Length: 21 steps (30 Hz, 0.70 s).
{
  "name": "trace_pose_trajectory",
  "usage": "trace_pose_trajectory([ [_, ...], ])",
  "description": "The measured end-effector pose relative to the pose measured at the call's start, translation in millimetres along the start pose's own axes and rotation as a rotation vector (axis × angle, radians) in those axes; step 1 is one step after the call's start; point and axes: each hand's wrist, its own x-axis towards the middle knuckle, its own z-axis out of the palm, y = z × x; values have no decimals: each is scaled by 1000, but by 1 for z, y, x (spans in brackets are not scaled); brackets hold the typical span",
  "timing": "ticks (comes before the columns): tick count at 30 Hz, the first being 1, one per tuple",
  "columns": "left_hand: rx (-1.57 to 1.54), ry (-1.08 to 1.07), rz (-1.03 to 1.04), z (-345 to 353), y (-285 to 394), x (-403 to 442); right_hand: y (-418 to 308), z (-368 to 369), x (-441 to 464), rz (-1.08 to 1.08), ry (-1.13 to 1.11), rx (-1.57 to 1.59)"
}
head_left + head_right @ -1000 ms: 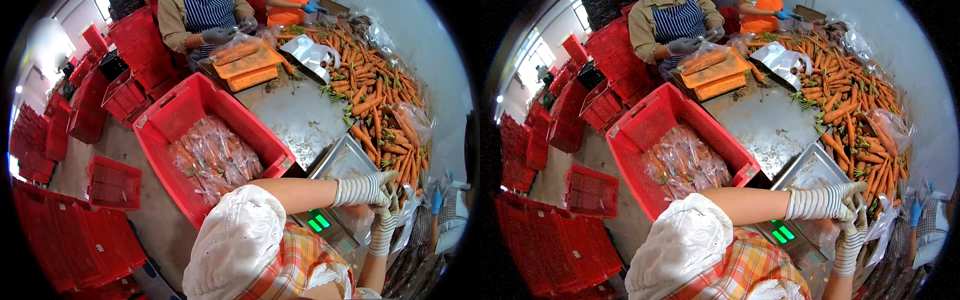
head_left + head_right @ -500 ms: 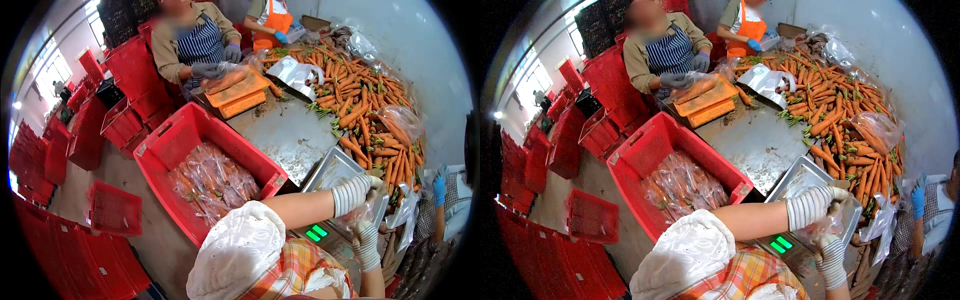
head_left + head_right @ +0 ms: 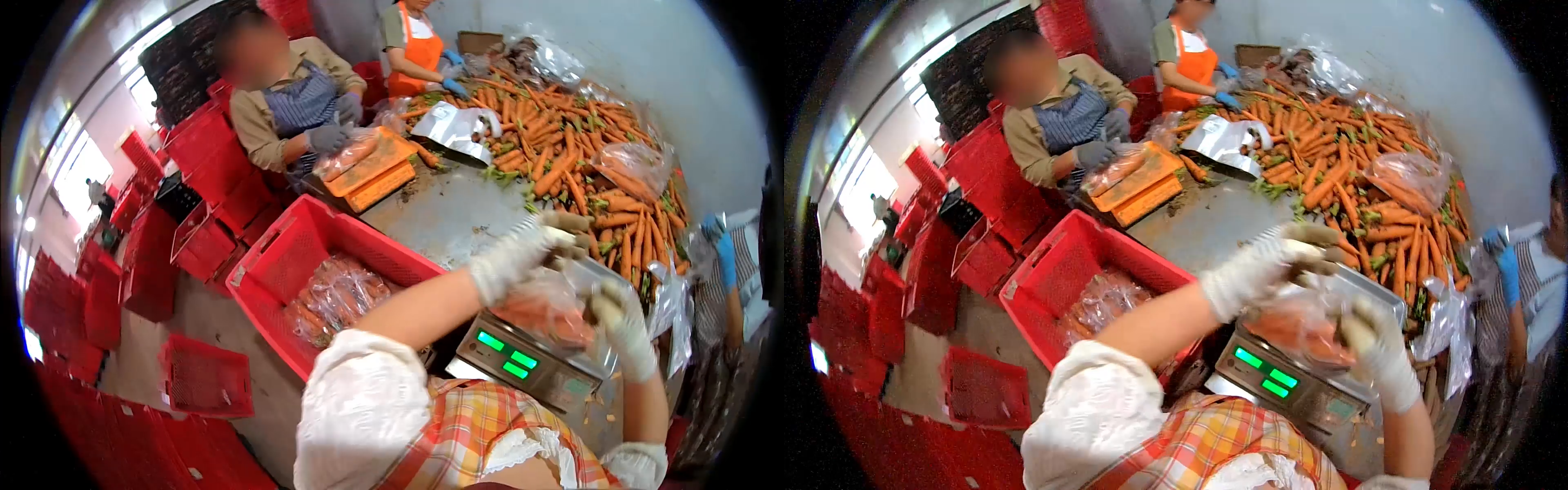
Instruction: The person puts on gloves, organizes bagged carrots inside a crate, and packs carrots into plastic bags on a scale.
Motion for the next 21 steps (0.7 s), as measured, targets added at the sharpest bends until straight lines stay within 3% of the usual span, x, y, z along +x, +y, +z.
trace_pose_trajectory([
  [2, 349, -47, 111, 1, 33, -31, -5, 6, 30, -249, 72, -43],
  [3, 457, -8, 132, 4, 49, -46, -31, 15, 30, -156, 2, 99],
  [4, 552, -42, 181, -3, 59, -53, -27, 13, 46, -219, -91, -54],
  [5, 564, 11, 177, -1, 70, -64, -45, 24, 49, -244, -136, -5],
  [6, 613, 7, 146, -3, 80, -70, -36, 33, 70, -416, -147, 27],
  [8, 792, 58, 207, -12, 91, -82, -60, 49, 92, -637, -118, -288],
  [12, 921, 232, 298, -41, 100, -96, -98, 103, 120, -471, -224, -552],
  [14, 1071, 400, 181, -52, 121, -115, -94, 127, 140, -524, -289, -408],
  [16, 1220, 490, 239, -75, 132, -128, -89, 151, 150, -569, -287, -241],
  [18, 1456, 584, 184, -86, 141, -141, -82, 167, 149, -703, -300, -246],
  [19, 1700, 589, 244, -107, 141, -148, -76, 169, 147, -820, -304, -472],
  [21, 1856, 600, 34, -98, 142, -160, -62, 177, 139, -825, -278, -439],
])
